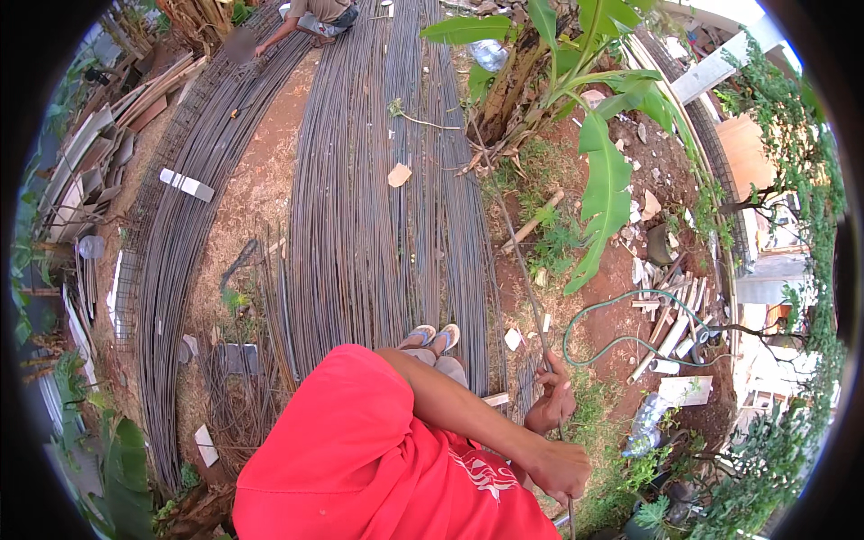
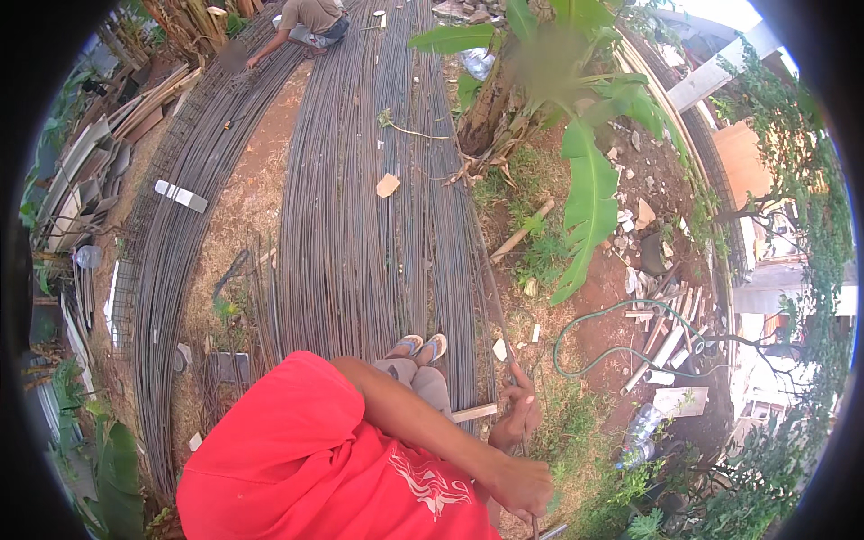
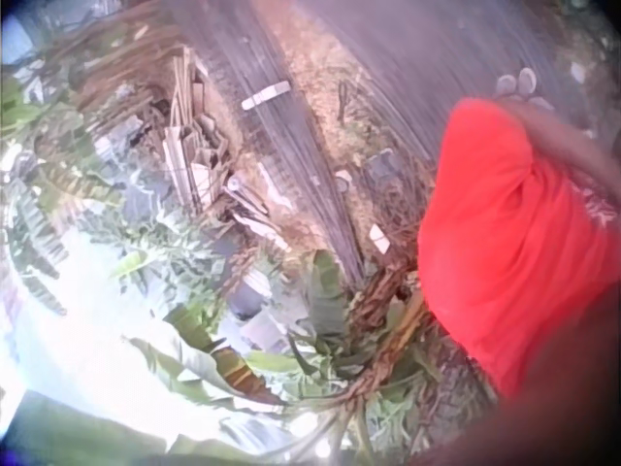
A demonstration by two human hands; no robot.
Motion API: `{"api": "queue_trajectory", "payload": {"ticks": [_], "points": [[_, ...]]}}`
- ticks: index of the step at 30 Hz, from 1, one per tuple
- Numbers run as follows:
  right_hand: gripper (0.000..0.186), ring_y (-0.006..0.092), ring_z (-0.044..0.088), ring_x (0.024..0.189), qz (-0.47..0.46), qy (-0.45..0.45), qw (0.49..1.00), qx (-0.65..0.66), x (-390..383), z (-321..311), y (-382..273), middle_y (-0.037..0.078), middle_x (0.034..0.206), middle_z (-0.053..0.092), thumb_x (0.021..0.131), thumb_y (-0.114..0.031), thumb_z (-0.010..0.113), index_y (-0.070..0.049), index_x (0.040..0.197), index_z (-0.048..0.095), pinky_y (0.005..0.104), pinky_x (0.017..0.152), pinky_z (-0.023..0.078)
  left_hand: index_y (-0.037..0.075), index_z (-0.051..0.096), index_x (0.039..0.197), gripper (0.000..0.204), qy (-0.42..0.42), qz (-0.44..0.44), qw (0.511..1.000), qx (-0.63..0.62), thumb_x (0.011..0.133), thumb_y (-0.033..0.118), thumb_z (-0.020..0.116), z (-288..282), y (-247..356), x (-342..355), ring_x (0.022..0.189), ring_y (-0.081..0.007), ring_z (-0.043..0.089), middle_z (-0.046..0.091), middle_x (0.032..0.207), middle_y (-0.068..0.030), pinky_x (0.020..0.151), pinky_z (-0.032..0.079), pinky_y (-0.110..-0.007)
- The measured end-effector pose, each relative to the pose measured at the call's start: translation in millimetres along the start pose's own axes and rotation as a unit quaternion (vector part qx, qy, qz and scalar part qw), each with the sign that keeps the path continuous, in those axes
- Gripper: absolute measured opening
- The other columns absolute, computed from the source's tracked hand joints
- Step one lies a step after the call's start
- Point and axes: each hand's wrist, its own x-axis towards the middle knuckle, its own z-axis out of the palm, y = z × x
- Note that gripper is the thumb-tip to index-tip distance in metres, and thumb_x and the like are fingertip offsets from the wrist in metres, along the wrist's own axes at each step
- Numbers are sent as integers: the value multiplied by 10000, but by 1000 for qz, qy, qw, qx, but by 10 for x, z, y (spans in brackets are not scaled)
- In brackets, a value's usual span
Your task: The person uses an angle grinder to cut metal rods laid on the ground, measures them with a tape measure, and adjusts their position. The person also handles a small white block and a wooden plank during the process.
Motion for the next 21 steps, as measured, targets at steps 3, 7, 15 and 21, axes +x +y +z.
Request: {"api": "queue_trajectory", "payload": {"ticks": [3,7,15,21], "points": [[592,380,695,1166,-1,6,1000,-25,163,54,-84,329,1284,694,1158,-352,366,66,839,636,484,988,574,119,727,774,338,-34,44,998,35,821,447,792,-271,-21,56,654,-332,689,637,652,-68,567,519,-473],[626,388,715,1146,-85,-78,992,-59,582,154,-382,311,1293,701,1156,-372,367,43,775,641,483,989,584,127,727,911,351,-48,79,994,62,801,444,830,-895,8,221,931,-311,697,682,906,-71,757,539,-459],[589,215,491,669,-154,-116,979,69,1924,791,-1101,66,679,469,1188,-416,276,-87,732,452,425,866,518,121,716,1308,415,439,-22,867,235,910,224,777,-3019,-347,-577,1191,-347,613,681,1223,-96,1045,462,-506],[615,128,220,539,-303,-215,903,215,3229,1723,-2093,-31,579,243,1180,-488,258,-145,677,348,323,547,246,69,533,1504,645,493,-192,785,321,955,325,754,-4354,-1549,-1158,1381,-401,504,511,1502,-161,1159,410,-508]]}}
